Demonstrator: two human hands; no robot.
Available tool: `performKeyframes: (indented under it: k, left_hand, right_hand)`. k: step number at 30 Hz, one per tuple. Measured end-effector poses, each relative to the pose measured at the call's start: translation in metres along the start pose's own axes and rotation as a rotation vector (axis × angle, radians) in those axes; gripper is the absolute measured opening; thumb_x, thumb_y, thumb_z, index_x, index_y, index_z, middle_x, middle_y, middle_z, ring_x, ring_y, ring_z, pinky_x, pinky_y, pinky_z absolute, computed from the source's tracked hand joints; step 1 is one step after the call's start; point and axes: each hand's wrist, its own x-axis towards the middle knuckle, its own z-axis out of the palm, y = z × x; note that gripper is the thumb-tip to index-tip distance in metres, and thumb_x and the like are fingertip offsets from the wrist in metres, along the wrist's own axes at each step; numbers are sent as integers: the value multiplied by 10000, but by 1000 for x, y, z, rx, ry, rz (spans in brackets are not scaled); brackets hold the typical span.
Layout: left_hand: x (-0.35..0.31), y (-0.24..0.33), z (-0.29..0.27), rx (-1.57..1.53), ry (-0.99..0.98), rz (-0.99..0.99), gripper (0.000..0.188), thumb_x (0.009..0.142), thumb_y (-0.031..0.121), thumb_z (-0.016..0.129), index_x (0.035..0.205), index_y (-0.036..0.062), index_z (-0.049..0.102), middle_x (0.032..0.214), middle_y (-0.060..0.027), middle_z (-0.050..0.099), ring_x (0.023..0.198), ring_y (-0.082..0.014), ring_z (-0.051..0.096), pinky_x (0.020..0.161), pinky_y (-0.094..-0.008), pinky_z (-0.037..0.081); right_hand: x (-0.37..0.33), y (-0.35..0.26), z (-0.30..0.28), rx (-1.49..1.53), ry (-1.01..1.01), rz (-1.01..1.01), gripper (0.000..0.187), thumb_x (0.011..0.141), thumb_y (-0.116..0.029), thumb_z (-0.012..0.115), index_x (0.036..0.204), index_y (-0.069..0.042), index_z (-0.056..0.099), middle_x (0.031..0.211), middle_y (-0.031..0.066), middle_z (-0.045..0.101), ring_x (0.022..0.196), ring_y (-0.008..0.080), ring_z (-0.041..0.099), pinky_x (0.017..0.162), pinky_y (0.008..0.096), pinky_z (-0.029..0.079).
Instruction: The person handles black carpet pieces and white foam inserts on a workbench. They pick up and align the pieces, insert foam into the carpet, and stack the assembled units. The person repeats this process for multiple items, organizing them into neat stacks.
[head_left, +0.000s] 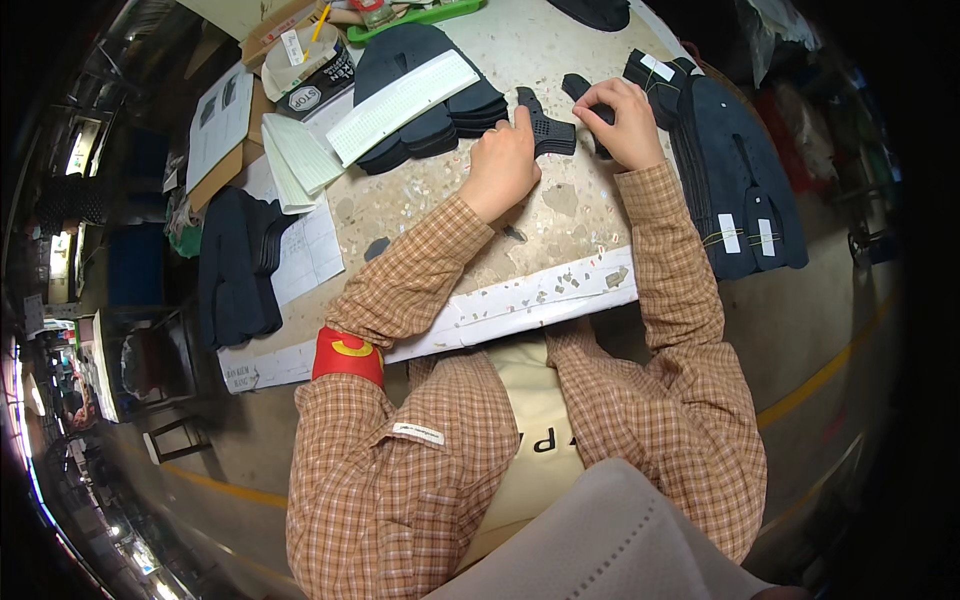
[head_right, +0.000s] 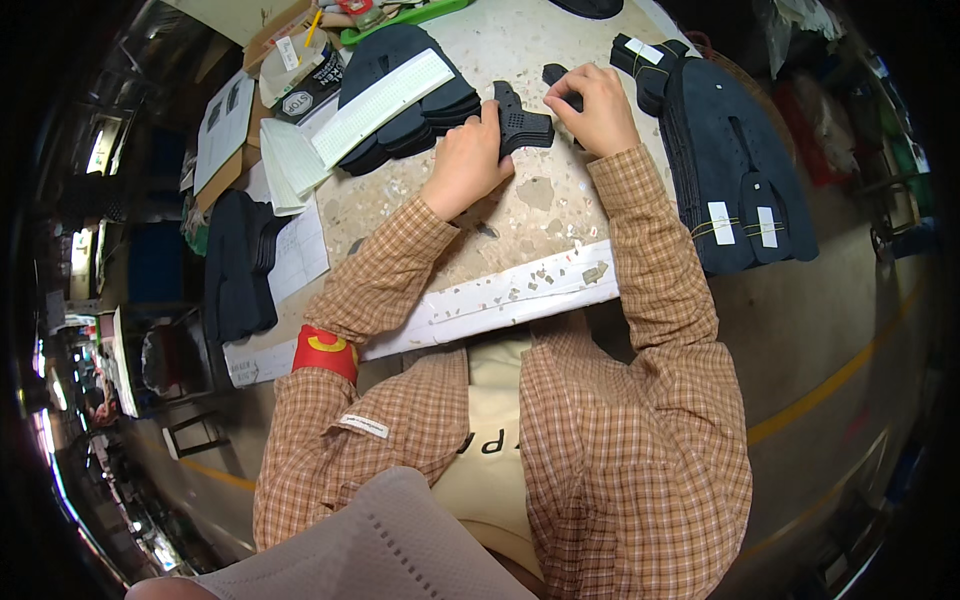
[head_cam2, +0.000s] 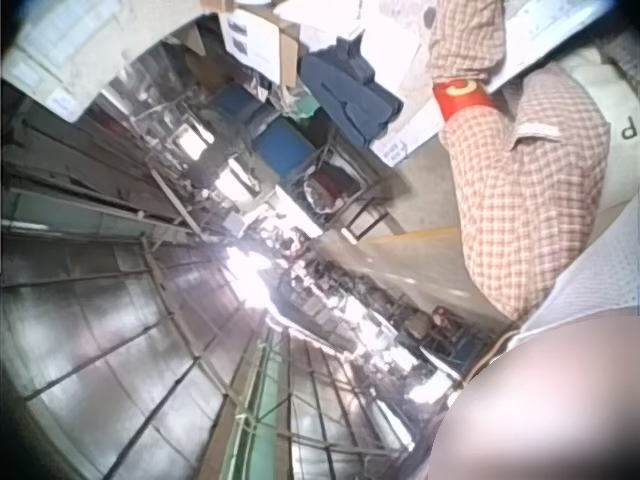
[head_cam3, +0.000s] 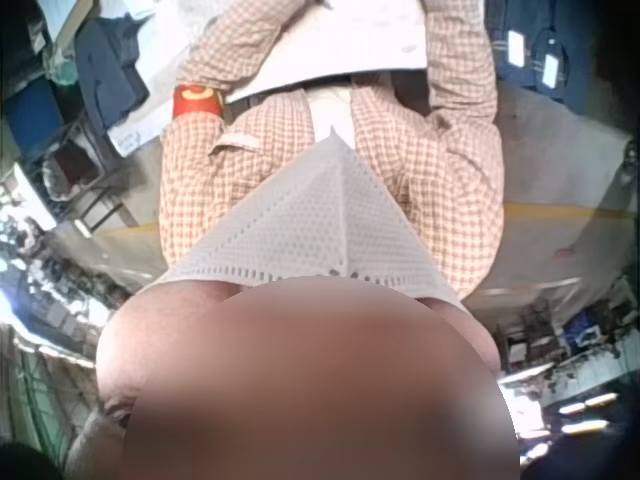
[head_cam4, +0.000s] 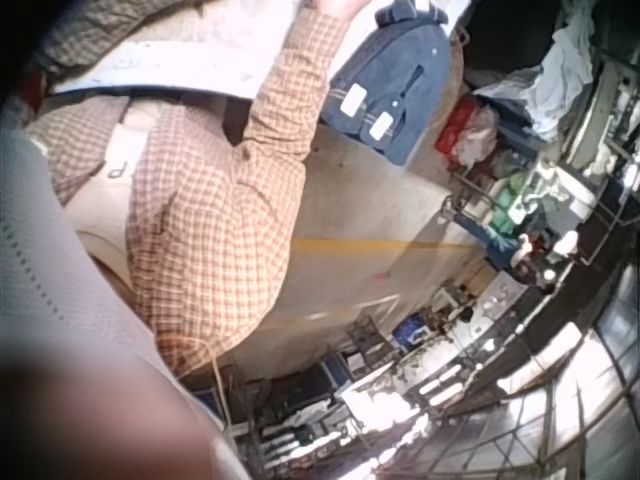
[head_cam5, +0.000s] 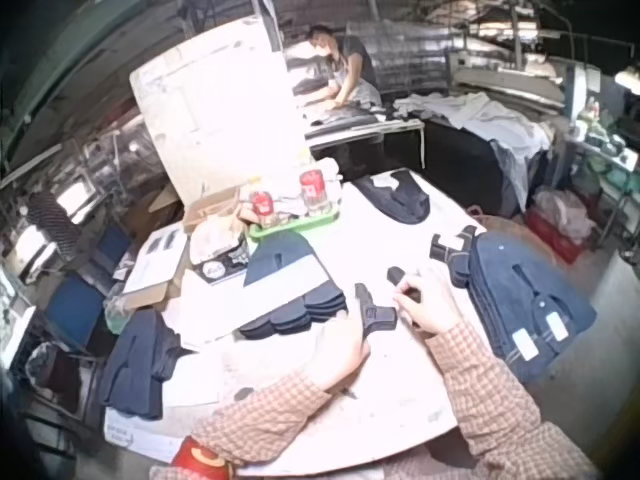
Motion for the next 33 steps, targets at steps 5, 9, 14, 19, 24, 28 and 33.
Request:
performKeyframes:
  k: [5, 9, 14, 19, 24, 28, 33]
  left_hand:
    - [4, -6, -5, 0, 288, 178, 639, 714, 272, 806, 1226, 21, 518, 951, -188, 618, 810, -363, 660, 734, -408, 552]
    - [31, -17, -10, -236, 133, 328, 315, 758, 231, 775, 995, 56, 665, 975, -118, 616, 822, -282, 663, 747, -371, 543]
    - [37, -23, -9, -224, 54, 345, 324, 713, 218, 799, 951, 42, 670, 935, -136, 628, 847, -336, 648, 771, -412, 534]
    - [38, -26, -11, -159, 40, 364, 290, 753, 225, 769, 981, 76, 669, 945, -79, 644, 787, -249, 676, 719, -364, 548]
    - [39, -27, -14, -281, 118, 361, 218, 799, 161, 704, 999, 86, 662, 891, -102, 673, 751, -258, 678, 691, -374, 546]
    - [40, -27, -14, -215, 104, 342, 214, 807, 145, 685, 1014, 102, 647, 876, -111, 681, 735, -257, 674, 674, -375, 542]
    - [38, -27, -10, -186, 113, 381, 298, 754, 218, 768, 999, 110, 637, 863, -99, 674, 725, -242, 668, 658, -362, 538]
  right_hand:
    - [-2, -4, 4, 22, -72, -24, 124, 764, -192, 746, 818, -83, 726, 979, 67, 646, 996, 276, 544, 900, 381, 445]
    - [-5, -12, 13, -2, -92, -45, 108, 739, -167, 746, 778, -71, 716, 1000, 85, 634, 1010, 294, 536, 901, 389, 461]
    - [-7, -25, 14, -99, -80, -30, 85, 731, -134, 734, 734, -62, 690, 954, 45, 604, 1006, 250, 543, 860, 373, 481]
    - [-2, -30, 13, -298, -22, -124, 82, 728, -130, 731, 740, -59, 691, 946, 24, 597, 982, 222, 556, 803, 364, 501]
    - [-1, -17, 6, -227, 81, 57, 81, 726, -144, 756, 778, -90, 724, 901, 0, 627, 957, 234, 562, 798, 343, 490]
    - [-5, -15, 11, -24, -82, 52, 110, 750, -188, 743, 787, -85, 742, 956, 39, 658, 994, 271, 561, 839, 373, 492]
    - [-11, -25, 19, -146, -114, 54, 99, 748, -175, 735, 798, -91, 749, 973, 26, 659, 990, 255, 565, 830, 379, 512]
